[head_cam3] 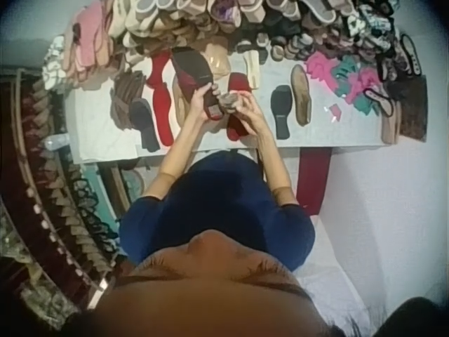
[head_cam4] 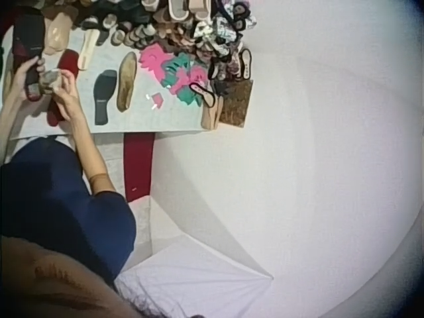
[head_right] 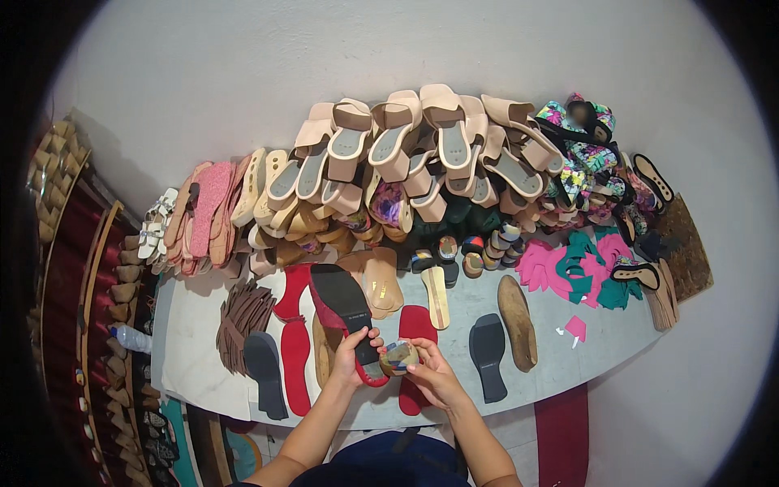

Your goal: Manually assembling shoe components by applying adhesive and fitting straps to soles.

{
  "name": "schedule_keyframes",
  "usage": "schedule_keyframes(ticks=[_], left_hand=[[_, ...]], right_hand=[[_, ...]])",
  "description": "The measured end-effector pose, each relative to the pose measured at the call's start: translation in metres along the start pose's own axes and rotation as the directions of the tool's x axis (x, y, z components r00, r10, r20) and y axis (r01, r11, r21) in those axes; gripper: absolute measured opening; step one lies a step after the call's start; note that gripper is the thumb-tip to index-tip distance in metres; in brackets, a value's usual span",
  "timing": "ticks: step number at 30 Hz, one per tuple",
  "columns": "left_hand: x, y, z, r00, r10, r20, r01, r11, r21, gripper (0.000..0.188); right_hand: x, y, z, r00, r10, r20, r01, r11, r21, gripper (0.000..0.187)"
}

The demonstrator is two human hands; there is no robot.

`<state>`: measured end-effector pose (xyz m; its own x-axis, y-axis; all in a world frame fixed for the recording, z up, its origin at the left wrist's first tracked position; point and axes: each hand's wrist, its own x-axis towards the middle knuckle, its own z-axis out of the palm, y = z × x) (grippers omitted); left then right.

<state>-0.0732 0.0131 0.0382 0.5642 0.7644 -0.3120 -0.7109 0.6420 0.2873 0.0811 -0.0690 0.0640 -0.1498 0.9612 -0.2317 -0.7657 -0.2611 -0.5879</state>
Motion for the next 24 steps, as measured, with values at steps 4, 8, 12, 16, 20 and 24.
schedule_keyframes(ticks=[4, 8, 12, 16, 20, 24], left_hand=[[0.0, -0.001, -0.004, 0.992, 0.087, -0.092, -0.085, 0.996, 0.025, 0.009], [0.001, -0.012, 0.002, 0.961, 0.196, -0.192, -0.18, 0.979, 0.1, 0.007], [-0.004, -0.017, 0.012, 0.931, 0.285, -0.227, -0.26, 0.956, 0.135, 0.007], [-0.004, -0.011, 0.003, 0.92, 0.293, -0.26, -0.249, 0.95, 0.187, 0.008], [-0.004, -0.005, 0.005, 0.917, 0.285, -0.278, -0.235, 0.951, 0.199, 0.009], [-0.001, 0.001, 0.0, 0.903, 0.35, -0.251, -0.287, 0.924, 0.254, 0.012]], right_hand=[[0.005, 0.008, 0.007, 0.994, -0.099, 0.034, 0.099, 0.995, 0.001, 0.05], [0.015, 0.02, 0.008, 0.966, -0.236, -0.104, 0.252, 0.952, 0.174, 0.041], [0.015, 0.032, 0.012, 0.922, -0.304, -0.241, 0.335, 0.937, 0.101, 0.035], [0.012, 0.041, 0.013, 0.916, -0.32, -0.243, 0.32, 0.946, -0.043, 0.037], [0.008, 0.035, 0.007, 0.973, 0.011, -0.23, -0.012, 1.0, -0.002, 0.034], [0.003, 0.026, 0.009, 0.933, 0.182, -0.311, -0.256, 0.942, -0.216, 0.039]])
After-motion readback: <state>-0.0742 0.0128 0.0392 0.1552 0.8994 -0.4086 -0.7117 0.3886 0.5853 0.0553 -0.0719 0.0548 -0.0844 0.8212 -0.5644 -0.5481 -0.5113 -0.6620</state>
